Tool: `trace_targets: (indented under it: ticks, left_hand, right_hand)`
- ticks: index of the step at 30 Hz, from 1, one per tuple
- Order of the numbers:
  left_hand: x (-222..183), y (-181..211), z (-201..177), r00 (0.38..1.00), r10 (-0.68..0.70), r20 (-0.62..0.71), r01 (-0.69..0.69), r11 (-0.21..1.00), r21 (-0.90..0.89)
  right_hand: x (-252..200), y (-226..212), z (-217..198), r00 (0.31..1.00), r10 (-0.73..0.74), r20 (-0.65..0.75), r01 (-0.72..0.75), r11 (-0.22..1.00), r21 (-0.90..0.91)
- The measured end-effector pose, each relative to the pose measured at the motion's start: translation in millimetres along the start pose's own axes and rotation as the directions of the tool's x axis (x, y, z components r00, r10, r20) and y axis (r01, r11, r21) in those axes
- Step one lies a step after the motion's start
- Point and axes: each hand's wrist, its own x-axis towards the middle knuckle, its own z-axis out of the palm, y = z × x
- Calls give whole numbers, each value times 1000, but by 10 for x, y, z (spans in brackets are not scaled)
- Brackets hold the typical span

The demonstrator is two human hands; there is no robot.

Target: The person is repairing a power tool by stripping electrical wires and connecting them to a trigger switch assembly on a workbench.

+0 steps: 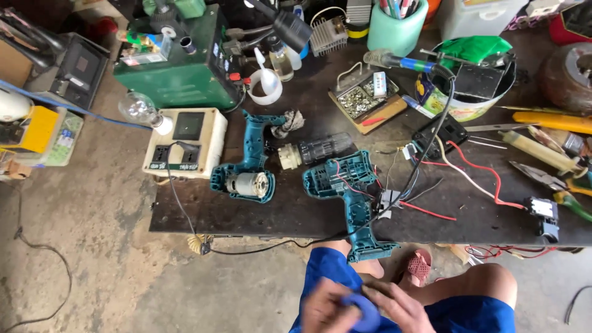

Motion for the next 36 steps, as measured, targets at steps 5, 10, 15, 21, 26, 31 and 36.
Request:
trace_targets:
  ticks: [5,10,15,21,26,31,36]
  left_hand:
    - [567,627,-453,830,102,-548,6,981,193]
    - [1181,2178,-79,852,518,-74,-424,766,483]
    - [2456,2450,320,906,415,85,-363,658,660]
    - [3157,2351,524,908,378,179,-299,288,910]
    - [2808,2622,685,939,326,110,-235,372,898]
    - [2683,2558,627,968,249,11,-224,853,471]
    - [2534,2406,951,963,268,23,-215,717,664]
  right_hand:
    - [99,-50,-2,995,59,-80,-74,976,-205]
    - [336,248,-177,982,-186,27,186,942,-279]
    - [103,620,-95,983,-180,29,180,937,-301]
    - [-85,798,-327,998,-2,68,22,959,-282]
    - [84,736,-632,997,-54,-50,33,936,-351]
    - [253,555,-875,987,-133,-95,101,954,-283]
    - [138,516,-959,993,-73,-94,38,942,-333]
